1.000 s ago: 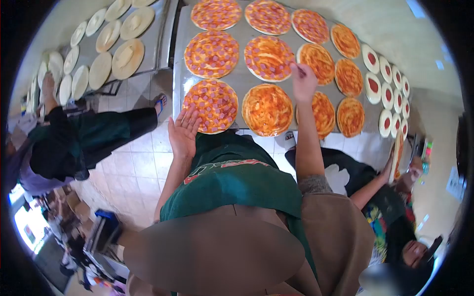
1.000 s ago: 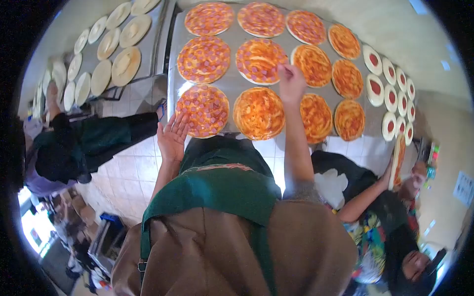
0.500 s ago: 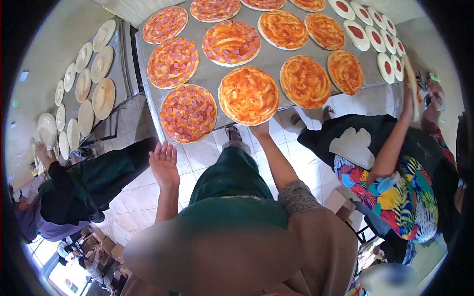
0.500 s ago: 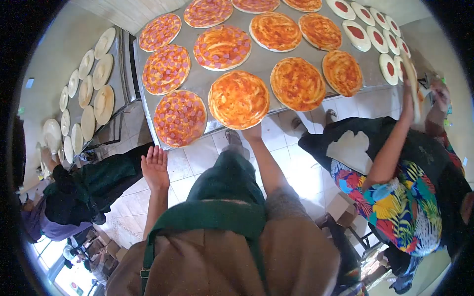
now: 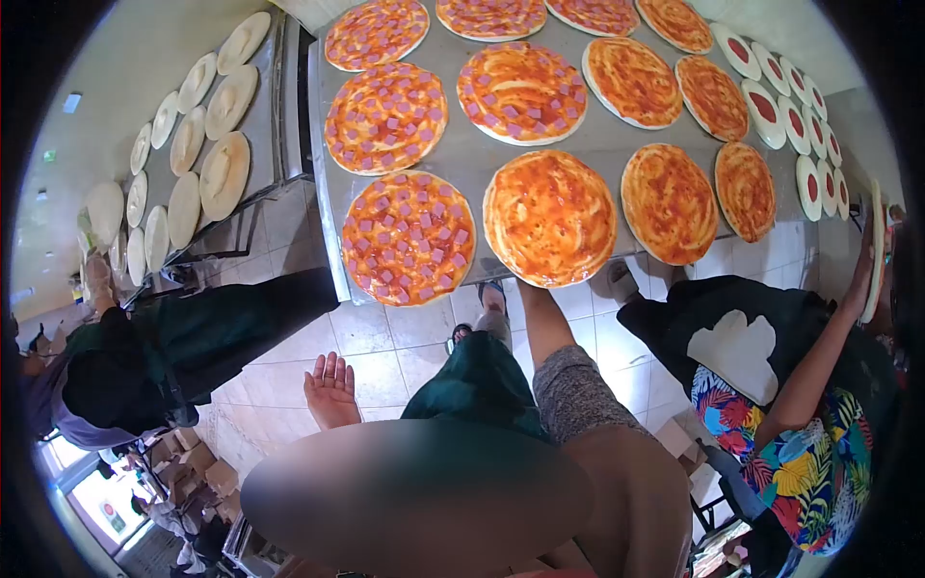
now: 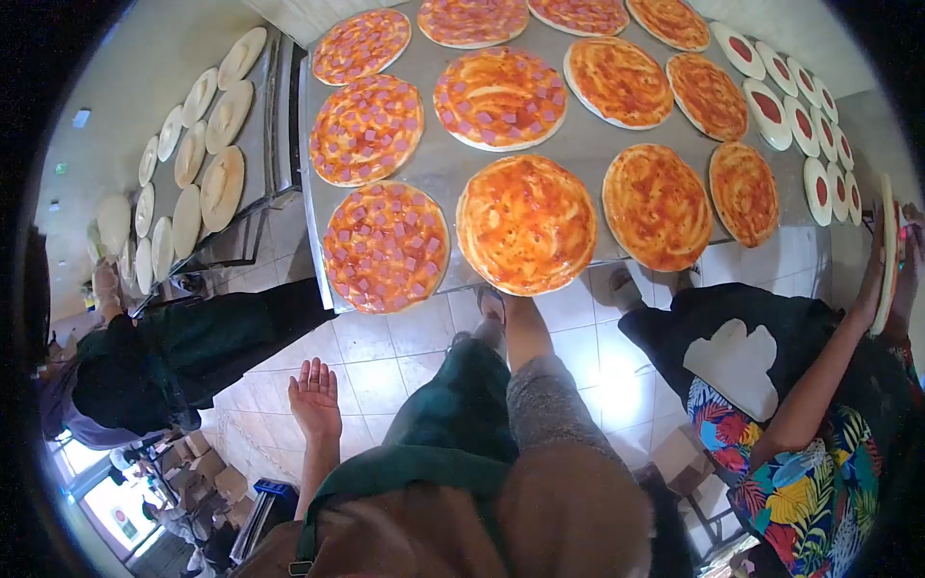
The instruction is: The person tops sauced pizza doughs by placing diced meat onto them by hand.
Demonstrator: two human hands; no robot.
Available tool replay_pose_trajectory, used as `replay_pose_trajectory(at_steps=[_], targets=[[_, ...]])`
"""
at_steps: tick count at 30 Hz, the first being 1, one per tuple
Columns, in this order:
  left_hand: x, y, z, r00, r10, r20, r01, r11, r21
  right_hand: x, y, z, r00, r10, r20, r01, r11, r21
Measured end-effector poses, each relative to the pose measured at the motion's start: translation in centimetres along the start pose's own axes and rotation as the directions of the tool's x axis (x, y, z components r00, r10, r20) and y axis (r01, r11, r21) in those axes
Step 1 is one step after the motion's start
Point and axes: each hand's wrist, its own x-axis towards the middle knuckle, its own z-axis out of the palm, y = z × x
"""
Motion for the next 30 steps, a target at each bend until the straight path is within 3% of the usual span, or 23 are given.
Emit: replay_pose_trajectory(at_steps=[16, 19, 20, 22, 23, 24, 25, 27, 28, 30], targets=[[1.7, 0.8, 0.9, 0.991, -0.111, 0.076, 0.111, 0.994, 0.009, 2.5, 1.6, 0.1, 0.999, 0.036, 0.004, -0.036, 0.97, 0.24], [1.8, 1.0, 0.9, 0.989, -0.126, 0.071, 0.125, 0.992, 0.011, 2.7, 2.4, -0.1, 0.998, 0.063, 0.031, -0.07, 0.922, 0.381], [1.8, 1.0, 0.9, 0.989, -0.131, 0.068, 0.131, 0.991, 0.01, 2.7, 2.8, -0.3, 0.995, 0.052, 0.085, -0.09, 0.832, 0.548], [1.7, 1.1, 1.0, 0.986, -0.14, 0.091, 0.139, 0.99, 0.021, 1.9, 4.1, -0.9, 0.974, 0.027, 0.224, -0.207, 0.508, 0.836], [1.5, 1.2, 1.3, 0.984, -0.148, 0.103, 0.146, 0.989, 0.027, 0.7, 4.8, -1.5, 0.917, -0.206, 0.342, -0.34, 0.048, 0.939], [1.2, 1.3, 1.6, 0.98, -0.157, 0.119, 0.155, 0.988, 0.025, -0.8, 5.8, -2.2, 0.781, -0.477, 0.403, -0.604, -0.412, 0.682], [0.9, 1.2, 2.0, 0.977, -0.166, 0.134, 0.165, 0.986, 0.022, -2.9, 6.7, -2.7, 0.604, -0.7, 0.382, -0.797, -0.525, 0.298], [-0.2, 1.1, 3.2, 0.966, -0.199, 0.167, 0.192, 0.98, 0.058, -8.4, 6.9, -5.7, 0.693, -0.577, 0.433, -0.718, -0.493, 0.492], [-0.8, 0.8, 4.2, 0.958, -0.219, 0.187, 0.204, 0.974, 0.097, -11.4, 6.1, -7.7, 0.807, -0.38, 0.453, -0.584, -0.395, 0.709], [-2.1, -0.5, 4.9, 0.92, -0.262, 0.29, 0.213, 0.958, 0.189, -16.6, 6.0, -12.4, 0.768, -0.399, 0.501, -0.62, -0.266, 0.738]])
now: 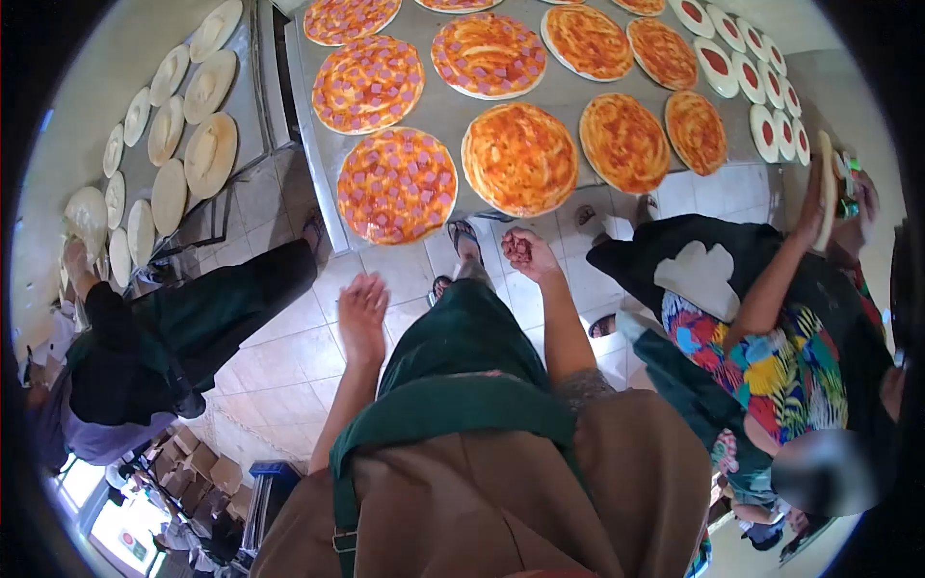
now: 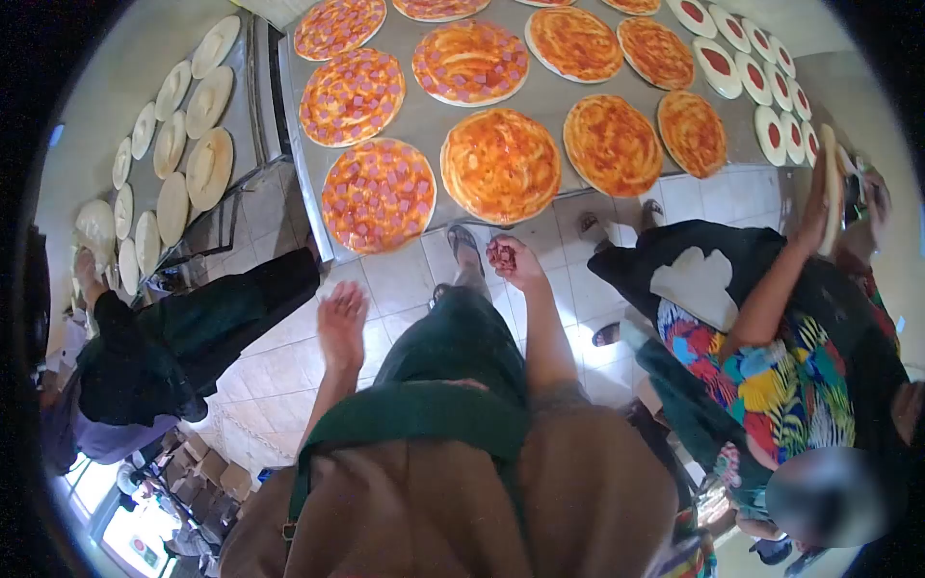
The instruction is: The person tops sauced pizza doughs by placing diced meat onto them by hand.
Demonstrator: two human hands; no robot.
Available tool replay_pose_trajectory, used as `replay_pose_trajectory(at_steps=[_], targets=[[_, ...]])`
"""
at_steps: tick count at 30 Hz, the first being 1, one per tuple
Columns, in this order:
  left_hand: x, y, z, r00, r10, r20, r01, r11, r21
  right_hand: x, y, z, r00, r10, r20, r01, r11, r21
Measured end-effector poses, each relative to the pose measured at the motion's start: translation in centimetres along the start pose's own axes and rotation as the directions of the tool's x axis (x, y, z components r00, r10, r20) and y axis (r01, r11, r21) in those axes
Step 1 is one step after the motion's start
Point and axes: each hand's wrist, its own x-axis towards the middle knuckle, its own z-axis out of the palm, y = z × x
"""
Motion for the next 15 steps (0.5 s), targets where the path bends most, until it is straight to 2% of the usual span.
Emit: replay_pose_trajectory(at_steps=[1, 2, 3, 5, 6, 7, 9, 10, 12, 13, 14, 15], targets=[[0.7, -1.2, 0.6, 0.994, -0.001, 0.105, -0.004, 0.999, 0.048, -2.2, -0.7, 2.0, 1.0, 0.023, 0.011, -0.023, 0.998, -0.065], [1.1, -2.2, 2.0, 0.977, -0.022, 0.211, -0.001, 0.994, 0.108, -4.8, -1.5, 4.1, 0.996, 0.075, 0.047, -0.073, 0.997, -0.038], [0.8, -3.3, 3.5, 0.951, -0.054, 0.305, 0.001, 0.985, 0.17, -7.1, -2.3, 6.8, 0.997, 0.052, 0.055, -0.049, 0.997, -0.059], [0.9, -4.8, 8.1, 0.89, -0.189, 0.415, 0.112, 0.973, 0.203, -10.2, -3.7, 12.5, 0.997, 0.005, 0.08, 0.003, 0.994, -0.105], [1.1, -5.3, 11.0, 0.877, -0.237, 0.417, 0.186, 0.97, 0.159, -10.7, -4.7, 14.2, 0.981, 0.013, 0.191, 0.003, 0.996, -0.085], [1.2, -5.3, 13.3, 0.862, -0.282, 0.421, 0.259, 0.959, 0.113, -10.8, -5.5, 16.3, 0.989, -0.006, 0.15, 0.031, 0.985, -0.169], [2.6, -4.6, 16.4, 0.841, -0.177, 0.512, 0.193, 0.981, 0.023, -9.7, -7.1, 20.6, 0.995, -0.064, 0.076, 0.086, 0.936, -0.341], [3.4, -4.3, 17.9, 0.825, -0.124, 0.551, 0.164, 0.986, -0.024, -8.6, -7.8, 22.1, 0.987, -0.147, 0.071, 0.163, 0.89, -0.425], [6.5, -3.5, 19.4, 0.888, -0.122, 0.443, 0.193, 0.974, -0.12, -5.9, -9.2, 24.7, 0.949, -0.305, 0.078, 0.293, 0.765, -0.574], [8.1, -3.2, 19.9, 0.914, -0.127, 0.384, 0.204, 0.965, -0.167, -3.5, -9.3, 24.7, 0.891, -0.423, 0.164, 0.418, 0.624, -0.66], [9.3, -3.0, 20.2, 0.929, -0.016, 0.369, 0.119, 0.959, -0.257, -0.5, -8.9, 23.8, 0.815, -0.516, 0.262, 0.522, 0.46, -0.718], [10.3, -2.7, 20.7, 0.935, -0.002, 0.353, 0.112, 0.951, -0.29, 0.4, -9.3, 24.5, 0.726, -0.583, 0.365, 0.602, 0.282, -0.747]])
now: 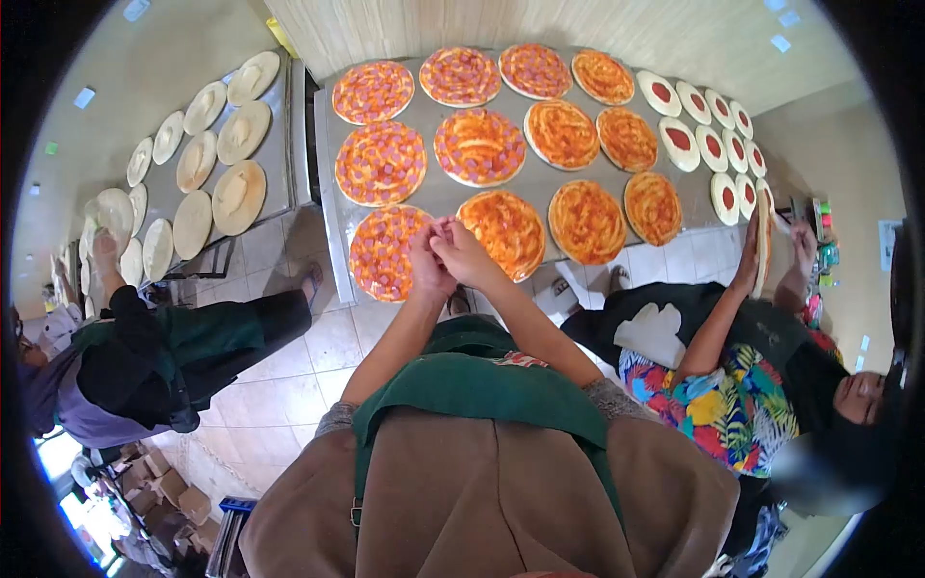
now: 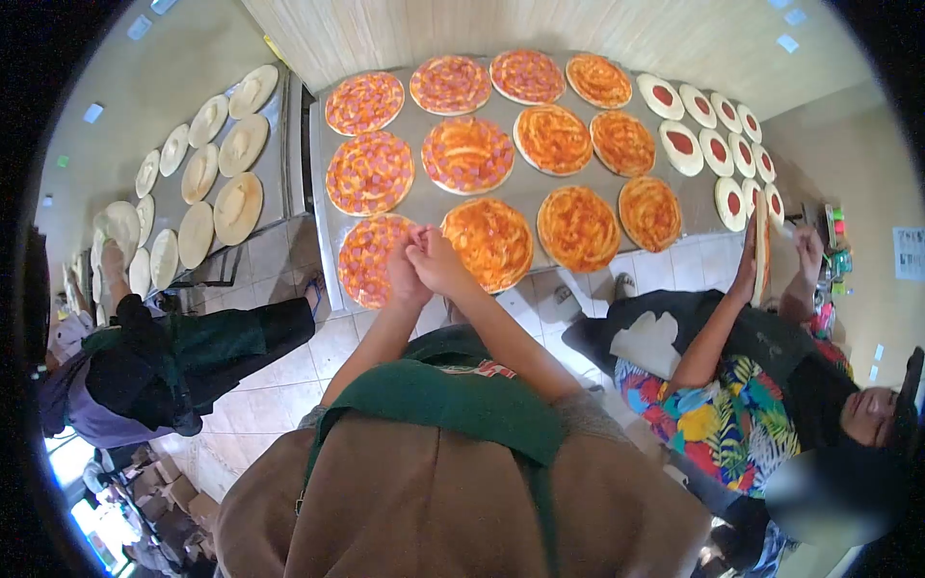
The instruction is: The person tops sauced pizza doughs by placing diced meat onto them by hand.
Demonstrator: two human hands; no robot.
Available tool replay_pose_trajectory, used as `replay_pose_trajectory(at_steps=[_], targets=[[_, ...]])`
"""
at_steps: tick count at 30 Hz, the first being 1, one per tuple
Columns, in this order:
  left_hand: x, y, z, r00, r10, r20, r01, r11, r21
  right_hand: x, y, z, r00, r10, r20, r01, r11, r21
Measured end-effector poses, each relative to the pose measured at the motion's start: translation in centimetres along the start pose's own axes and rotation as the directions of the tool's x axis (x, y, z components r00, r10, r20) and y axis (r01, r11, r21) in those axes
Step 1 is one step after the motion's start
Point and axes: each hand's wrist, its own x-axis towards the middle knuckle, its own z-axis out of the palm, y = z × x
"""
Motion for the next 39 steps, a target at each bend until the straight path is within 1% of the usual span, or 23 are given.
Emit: replay_pose_trajectory(at_steps=[3, 6, 7, 8, 9, 10, 12, 13, 16, 17, 18, 19, 22, 25, 28, 30, 31, 33, 34, 35, 37, 39], targets=[[3.6, 1.1, 0.2, 0.997, 0.06, -0.051, -0.065, 0.994, -0.089, 2.7, -0.3, -0.1, 0.996, -0.084, 0.018, 0.085, 0.996, -0.024], [5.7, 1.7, 2.0, 0.977, 0.149, -0.154, -0.174, 0.971, -0.164, 4.6, -1.9, -1.7, 0.98, -0.058, 0.191, 0.107, 0.96, -0.258], [6.1, 1.8, 2.3, 0.982, 0.135, -0.129, -0.157, 0.972, -0.173, 5.3, -1.5, -1.6, 0.977, -0.076, 0.199, 0.117, 0.973, -0.2], [6.5, 1.9, 2.6, 0.987, 0.123, -0.105, -0.141, 0.973, -0.183, 5.4, -1.4, -2.0, 0.979, -0.072, 0.189, 0.123, 0.954, -0.274], [6.9, 2.0, 2.7, 0.99, 0.112, -0.079, -0.126, 0.974, -0.191, 5.3, -4.4, -2.7, 0.982, -0.071, 0.177, 0.13, 0.93, -0.345], [7.2, 2.2, 2.8, 0.995, 0.086, -0.053, -0.096, 0.967, -0.238, 5.4, -6.2, -3.2, 0.984, -0.073, 0.161, 0.135, 0.902, -0.411], [8.0, 2.5, 2.9, 1.0, 0.025, 0.012, -0.02, 0.948, -0.319, 6.6, -6.2, -4.2, 0.989, -0.05, 0.14, 0.089, 0.952, -0.292], [8.6, 2.5, 3.1, 1.0, 0.013, 0.009, -0.009, 0.928, -0.373, 7.1, -6.0, -4.7, 0.992, -0.033, 0.124, 0.061, 0.971, -0.231], [9.7, 2.7, 3.9, 0.999, 0.037, 0.014, -0.029, 0.933, -0.358, 8.6, -5.2, -6.1, 0.996, 0.0, 0.092, 0.029, 0.948, -0.318], [10.0, 2.9, 4.2, 0.999, 0.026, 0.019, -0.018, 0.937, -0.349, 9.0, -5.0, -6.3, 0.993, 0.081, 0.091, -0.069, 0.99, -0.126], [10.2, 3.1, 4.5, 1.0, 0.016, 0.021, -0.007, 0.938, -0.345, 9.4, -5.0, -6.5, 0.981, 0.16, 0.108, -0.168, 0.983, 0.067], [10.2, 3.0, 4.7, 1.0, 0.007, 0.021, 0.001, 0.939, -0.344, 9.7, -4.9, -6.7, 0.961, 0.235, 0.143, -0.265, 0.93, 0.253], [10.5, 3.0, 4.9, 0.987, 0.014, 0.158, 0.055, 0.905, -0.422, 10.6, -4.8, -7.3, 0.924, 0.329, 0.195, -0.383, 0.792, 0.475], [9.7, 3.3, 6.7, 0.999, -0.021, -0.042, 0.005, 0.937, -0.349, 11.5, -4.4, -8.1, 0.884, 0.375, 0.281, -0.467, 0.669, 0.578], [9.2, 3.8, 7.4, 0.995, -0.052, -0.081, 0.018, 0.924, -0.381, 12.1, -3.2, -7.9, 0.896, 0.328, 0.3, -0.444, 0.643, 0.624], [9.3, 3.8, 6.7, 0.994, -0.075, -0.078, 0.041, 0.927, -0.374, 12.4, -3.1, -7.8, 0.914, 0.337, 0.226, -0.403, 0.819, 0.409], [9.5, 3.8, 6.2, 0.993, -0.086, -0.077, 0.051, 0.927, -0.372, 12.4, -3.2, -7.7, 0.923, 0.334, 0.19, -0.377, 0.882, 0.283], [9.9, 3.6, 4.7, 0.995, -0.102, 0.016, 0.1, 0.923, -0.372, 12.8, -2.4, -7.2, 0.978, 0.165, 0.127, -0.175, 0.982, 0.075], [10.0, 3.4, 4.1, 0.992, -0.108, 0.063, 0.124, 0.921, -0.37, 12.8, -2.1, -6.9, 0.991, 0.071, 0.111, -0.068, 0.997, -0.034], [10.1, 3.1, 3.7, 0.993, -0.109, 0.04, 0.116, 0.926, -0.361, 12.7, -1.9, -6.8, 0.993, 0.053, 0.103, -0.039, 0.991, -0.125], [9.8, 3.2, 4.0, 0.994, -0.109, -0.003, 0.101, 0.936, -0.338, 12.5, -3.6, -6.4, 0.996, 0.01, 0.09, 0.018, 0.953, -0.302], [9.7, 3.5, 3.9, 0.99, -0.134, -0.033, 0.115, 0.936, -0.334, 12.4, -4.7, -6.2, 0.993, -0.019, 0.116, 0.063, 0.921, -0.385]])
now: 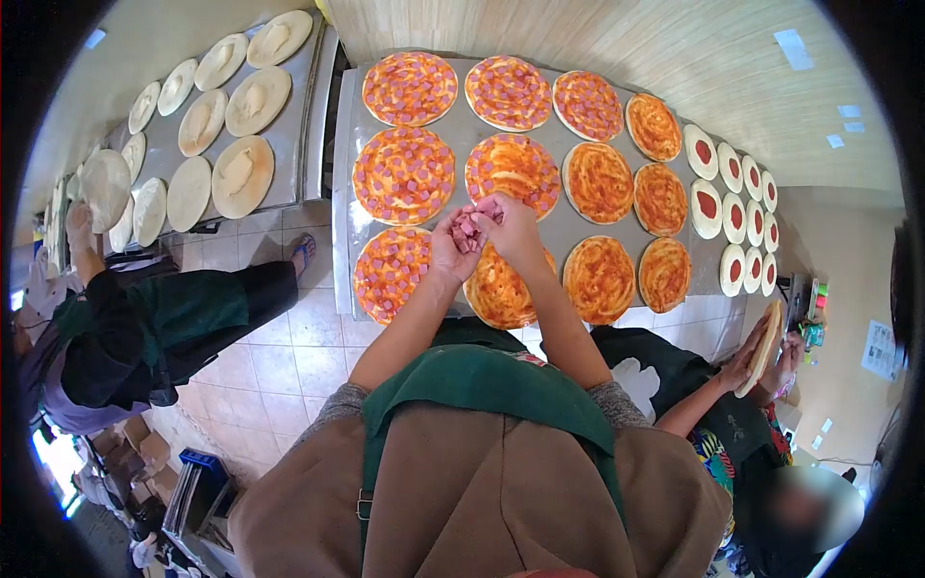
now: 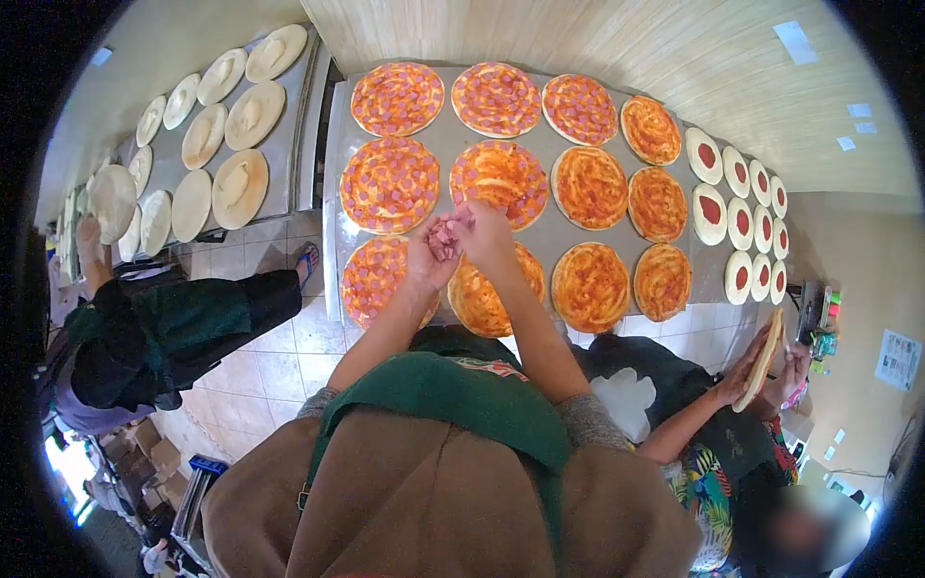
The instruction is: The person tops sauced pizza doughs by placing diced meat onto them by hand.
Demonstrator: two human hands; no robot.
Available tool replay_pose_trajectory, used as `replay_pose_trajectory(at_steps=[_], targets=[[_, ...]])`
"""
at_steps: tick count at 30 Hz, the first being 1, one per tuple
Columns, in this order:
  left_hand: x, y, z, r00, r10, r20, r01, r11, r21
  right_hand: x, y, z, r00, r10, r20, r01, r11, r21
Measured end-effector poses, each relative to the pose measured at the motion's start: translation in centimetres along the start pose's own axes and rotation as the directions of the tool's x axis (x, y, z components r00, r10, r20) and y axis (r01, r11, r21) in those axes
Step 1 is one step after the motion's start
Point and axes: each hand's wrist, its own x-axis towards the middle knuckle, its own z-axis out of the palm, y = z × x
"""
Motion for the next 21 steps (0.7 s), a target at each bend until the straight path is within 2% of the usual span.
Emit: replay_pose_trajectory(at_steps=[1, 4, 5, 7, 10, 13, 16, 19, 21], targets=[[-0.1, 0.2, -0.1, 1.0, -0.006, -0.019, 0.006, 1.0, 0.002, 0.0, -0.3, 0.0, 1.0, -0.018, 0.009, 0.018, 0.999, -0.046], [-0.3, 0.8, 0.0, 1.0, 0.0, 0.028, 0.0, 1.0, 0.007, -0.1, -0.8, 0.1, 0.999, 0.043, 0.019, -0.045, 0.993, 0.111], [-0.3, 1.0, 0.0, 0.999, -0.004, 0.054, 0.004, 1.0, -0.007, 0.1, -0.2, 0.2, 0.993, 0.099, 0.067, -0.114, 0.952, 0.284], [-0.3, 1.5, -0.1, 0.994, -0.012, 0.11, 0.016, 0.999, -0.032, 0.6, 0.8, 0.1, 0.967, 0.179, 0.183, -0.254, 0.771, 0.585], [-0.9, 1.8, 0.4, 0.995, -0.016, 0.102, 0.025, 0.996, -0.084, 0.8, 0.4, -1.5, 0.926, 0.263, 0.269, -0.377, 0.66, 0.65], [-1.9, 1.8, 1.0, 0.999, -0.012, 0.041, 0.017, 0.989, -0.144, 1.6, 1.8, -2.9, 0.94, 0.309, 0.147, -0.318, 0.627, 0.712], [-2.7, 2.2, 0.2, 1.0, 0.018, -0.001, -0.018, 0.991, -0.132, 3.5, 5.2, -4.9, 0.921, 0.378, 0.091, -0.292, 0.519, 0.803], [-3.6, 2.9, -0.5, 0.999, 0.045, -0.028, -0.047, 0.993, -0.111, 5.9, 8.4, -6.0, 0.895, 0.435, 0.1, -0.349, 0.542, 0.764], [-4.1, 3.3, -0.9, 0.999, 0.033, -0.028, -0.037, 0.991, -0.13, 7.5, 9.2, -5.9, 0.889, 0.452, 0.07, -0.419, 0.741, 0.525]])
